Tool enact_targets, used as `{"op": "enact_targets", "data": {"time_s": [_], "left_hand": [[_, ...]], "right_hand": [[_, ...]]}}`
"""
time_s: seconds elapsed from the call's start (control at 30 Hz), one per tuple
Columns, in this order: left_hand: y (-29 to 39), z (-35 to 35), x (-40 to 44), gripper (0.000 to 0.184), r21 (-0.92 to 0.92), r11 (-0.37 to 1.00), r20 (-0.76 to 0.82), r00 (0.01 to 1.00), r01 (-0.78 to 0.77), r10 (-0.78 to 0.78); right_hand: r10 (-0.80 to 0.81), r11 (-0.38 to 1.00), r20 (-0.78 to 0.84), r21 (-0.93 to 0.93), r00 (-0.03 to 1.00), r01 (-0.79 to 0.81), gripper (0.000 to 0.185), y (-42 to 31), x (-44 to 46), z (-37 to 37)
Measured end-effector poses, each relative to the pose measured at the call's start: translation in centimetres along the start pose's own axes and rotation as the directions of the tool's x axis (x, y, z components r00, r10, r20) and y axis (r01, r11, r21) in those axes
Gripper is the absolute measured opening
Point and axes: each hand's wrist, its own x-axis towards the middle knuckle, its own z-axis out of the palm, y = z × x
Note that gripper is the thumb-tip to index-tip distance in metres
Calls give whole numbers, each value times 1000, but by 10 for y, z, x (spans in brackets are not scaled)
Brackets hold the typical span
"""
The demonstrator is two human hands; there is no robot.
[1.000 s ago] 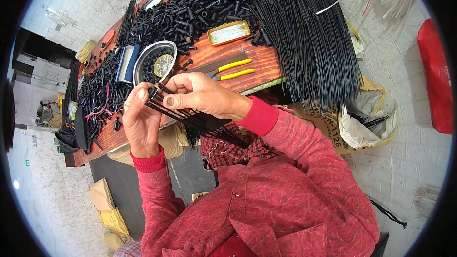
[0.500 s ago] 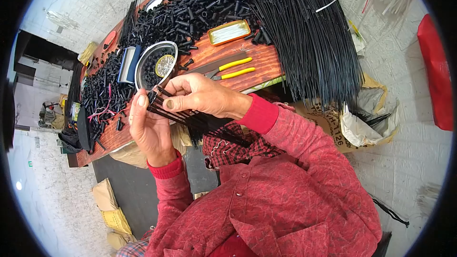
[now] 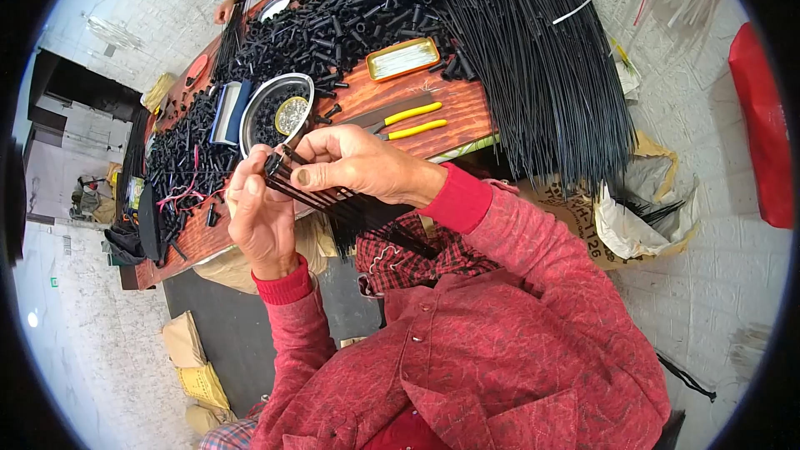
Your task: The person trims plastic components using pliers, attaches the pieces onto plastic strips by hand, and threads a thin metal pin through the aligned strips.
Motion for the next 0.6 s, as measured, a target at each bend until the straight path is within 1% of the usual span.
{"op": "enact_targets", "data": {"time_s": [0.03,0.07,0.13,0.17,0.27,0.4,0.47,0.6], "left_hand": [[-1,-3,0,33,21,1000,14,1000,4,-4],[-2,-2,0,33,19,1000,15,1000,5,-5],[-2,1,0,35,80,996,49,998,-49,45],[-2,1,0,35,78,996,48,998,-51,47],[-3,1,0,36,71,997,2,1000,-14,14],[4,9,0,34,176,984,-104,994,40,-22],[4,9,0,35,177,981,-139,989,77,-53],[1,8,1,41,141,988,-122,992,60,-42]], "right_hand": [[0,1000,0,-1,1000,0,35,-1,0,0],[10,1000,-15,-6,1000,-10,35,-3,-1,1],[22,1000,-29,-12,999,-22,35,-4,-2,1],[13,1000,-32,-17,999,-13,34,-2,-2,0],[2,1000,-41,-19,999,-3,33,-3,-2,0],[13,999,-48,34,999,-12,31,-5,-2,-1],[22,998,-24,67,999,-20,27,-3,-3,-6],[56,997,-54,62,997,-53,25,-5,-2,-6]]}}
